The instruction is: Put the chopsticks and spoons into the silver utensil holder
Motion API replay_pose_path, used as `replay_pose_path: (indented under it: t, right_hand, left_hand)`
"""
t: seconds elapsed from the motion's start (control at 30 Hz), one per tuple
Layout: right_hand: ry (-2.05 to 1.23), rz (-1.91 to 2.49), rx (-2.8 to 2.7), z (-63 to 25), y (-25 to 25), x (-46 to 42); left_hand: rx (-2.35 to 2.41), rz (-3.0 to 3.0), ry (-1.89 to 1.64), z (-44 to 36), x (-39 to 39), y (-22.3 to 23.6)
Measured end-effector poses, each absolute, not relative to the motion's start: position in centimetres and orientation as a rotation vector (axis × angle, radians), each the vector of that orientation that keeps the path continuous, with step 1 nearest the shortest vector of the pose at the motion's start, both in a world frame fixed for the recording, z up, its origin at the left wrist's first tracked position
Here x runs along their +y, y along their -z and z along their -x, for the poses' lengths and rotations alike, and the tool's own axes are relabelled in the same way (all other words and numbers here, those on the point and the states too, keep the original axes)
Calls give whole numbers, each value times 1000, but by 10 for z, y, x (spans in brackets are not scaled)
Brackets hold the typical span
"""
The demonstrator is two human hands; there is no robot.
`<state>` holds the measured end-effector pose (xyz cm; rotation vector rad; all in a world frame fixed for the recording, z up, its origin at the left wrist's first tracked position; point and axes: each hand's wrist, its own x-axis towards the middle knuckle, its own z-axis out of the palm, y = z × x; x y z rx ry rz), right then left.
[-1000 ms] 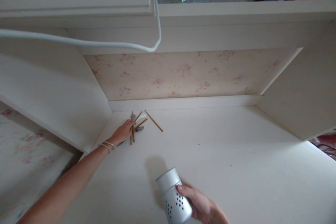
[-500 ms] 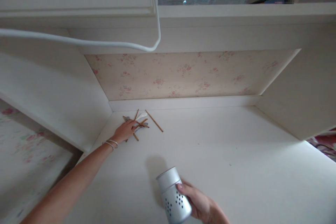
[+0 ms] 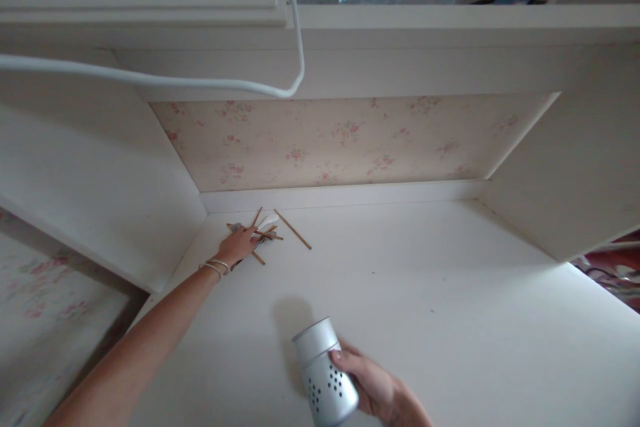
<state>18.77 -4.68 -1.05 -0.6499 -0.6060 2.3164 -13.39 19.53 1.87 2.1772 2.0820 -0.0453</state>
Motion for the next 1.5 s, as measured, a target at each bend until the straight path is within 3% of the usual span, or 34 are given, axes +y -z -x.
replay_pose_path:
  t: [0.6, 0.83, 1.0, 1.13, 1.37, 1.5]
  right_hand:
    - [-2318, 604, -564, -188, 17, -47]
    - [-2298, 580, -597, -187, 15, -48]
    - [-2249, 553, -687, -187, 6, -53]
    - [-1997, 668, -828, -190, -8, -34]
    - [-1133, 1266, -1353, -168, -35, 96]
    - [-966, 1363, -1363, -143, -23, 169]
  left_hand:
    - [2200, -2348, -8, 114, 184, -34]
    - [1677, -2723, -168, 31, 168, -18]
    - [1577, -2771, -245, 15, 166, -3]
    - [1594, -2774, -286, 33, 165, 0]
    - [1631, -2767, -371, 58, 143, -3]
    - [1696, -2721, -456, 60, 99, -3]
